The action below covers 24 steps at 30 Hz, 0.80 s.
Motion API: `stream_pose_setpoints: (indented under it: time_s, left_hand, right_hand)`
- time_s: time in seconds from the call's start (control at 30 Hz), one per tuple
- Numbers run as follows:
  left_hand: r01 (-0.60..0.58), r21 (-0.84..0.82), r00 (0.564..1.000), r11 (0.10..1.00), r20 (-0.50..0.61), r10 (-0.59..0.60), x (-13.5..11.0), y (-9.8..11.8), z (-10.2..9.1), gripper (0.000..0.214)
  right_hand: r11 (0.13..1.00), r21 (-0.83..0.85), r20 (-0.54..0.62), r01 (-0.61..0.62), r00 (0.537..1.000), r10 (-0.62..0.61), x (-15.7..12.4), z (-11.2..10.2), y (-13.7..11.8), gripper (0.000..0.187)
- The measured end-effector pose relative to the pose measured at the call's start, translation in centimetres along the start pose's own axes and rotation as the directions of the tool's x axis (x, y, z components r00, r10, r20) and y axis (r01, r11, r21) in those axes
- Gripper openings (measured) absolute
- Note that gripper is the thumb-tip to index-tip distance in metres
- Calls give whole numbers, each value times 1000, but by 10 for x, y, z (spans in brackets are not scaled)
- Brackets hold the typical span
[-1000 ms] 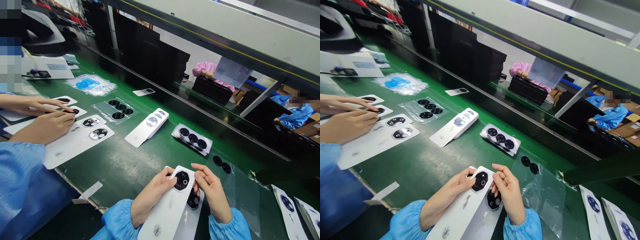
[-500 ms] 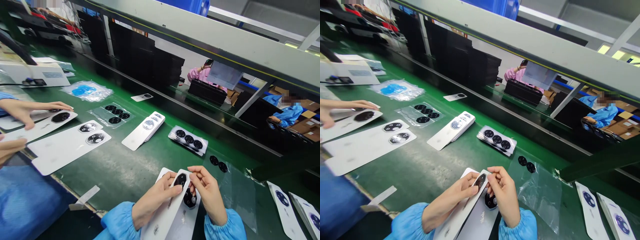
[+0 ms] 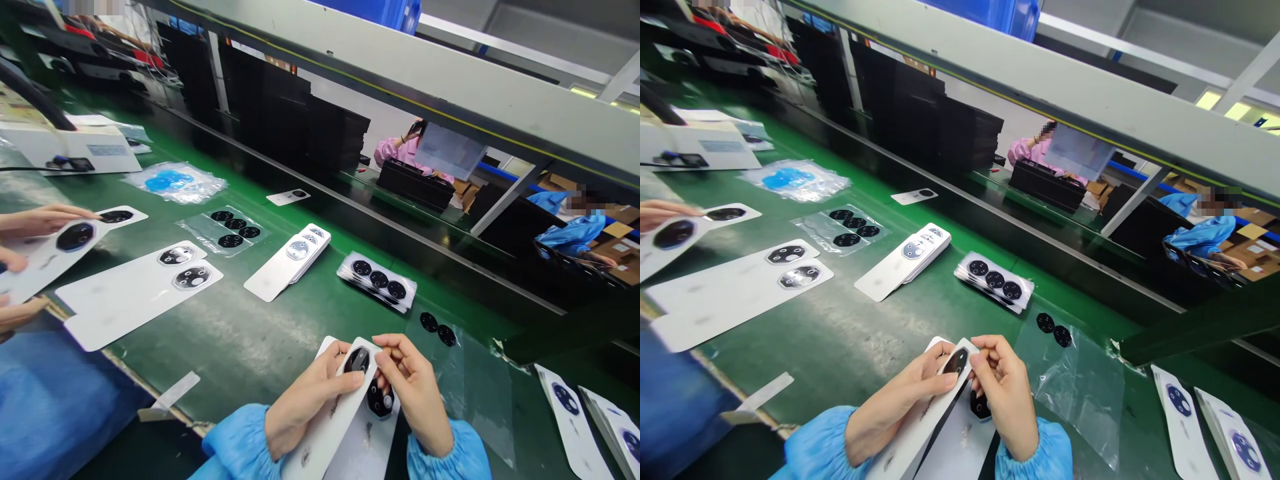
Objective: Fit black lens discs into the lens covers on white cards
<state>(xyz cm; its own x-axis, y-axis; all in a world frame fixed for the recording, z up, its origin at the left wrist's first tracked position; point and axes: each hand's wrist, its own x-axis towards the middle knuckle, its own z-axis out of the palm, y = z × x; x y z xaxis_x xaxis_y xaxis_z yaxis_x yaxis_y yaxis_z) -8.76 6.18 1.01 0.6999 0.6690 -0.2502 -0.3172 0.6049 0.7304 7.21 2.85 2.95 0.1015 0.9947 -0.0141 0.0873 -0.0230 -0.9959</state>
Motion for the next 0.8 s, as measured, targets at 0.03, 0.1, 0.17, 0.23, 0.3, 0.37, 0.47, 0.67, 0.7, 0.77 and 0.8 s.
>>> stream_pose_setpoints:
  time_s: [0.03,0.1,0.17,0.23,0.3,0.37,0.47,0.67,0.7,0.77,0.8]
  left_hand:
    - [3,7,1000,1000,-2,-3,0,0,0,38]
    - [7,26,1000,1000,-7,-7,0,0,-1,40]
    - [-2,53,1000,999,-13,2,-1,1,-2,41]
    - [-14,92,1000,996,-20,15,-3,2,-1,42]
    - [-24,120,1000,993,-16,26,-4,3,0,44]
    - [-37,128,999,991,-3,37,-4,4,1,45]
    - [-88,158,996,984,2,89,-3,4,0,36]
    - [-106,285,994,952,38,100,1,15,2,34]
    - [-100,315,995,944,35,94,3,18,4,35]
    - [-107,375,993,921,-10,119,8,23,7,35]
    - [-115,400,989,909,-38,142,11,24,9,35]
  right_hand:
    - [1000,1,2,0,1000,0,0,0,0,30]
    - [1000,7,1,-1,1000,1,0,0,0,30]
    - [1000,11,-10,-7,1000,7,0,1,0,31]
    - [1000,-1,-28,-16,999,16,1,1,0,31]
    - [999,-23,-31,-35,999,34,2,0,0,31]
    - [998,-29,-14,-64,998,63,3,-2,1,32]
    - [994,-7,23,-110,994,110,7,-7,3,37]
    - [989,73,110,-127,987,119,11,-13,6,36]
    - [990,75,121,-117,987,107,10,-14,6,36]
    - [996,45,132,-74,989,67,9,-13,5,35]
    - [999,12,133,-45,990,43,8,-13,4,35]
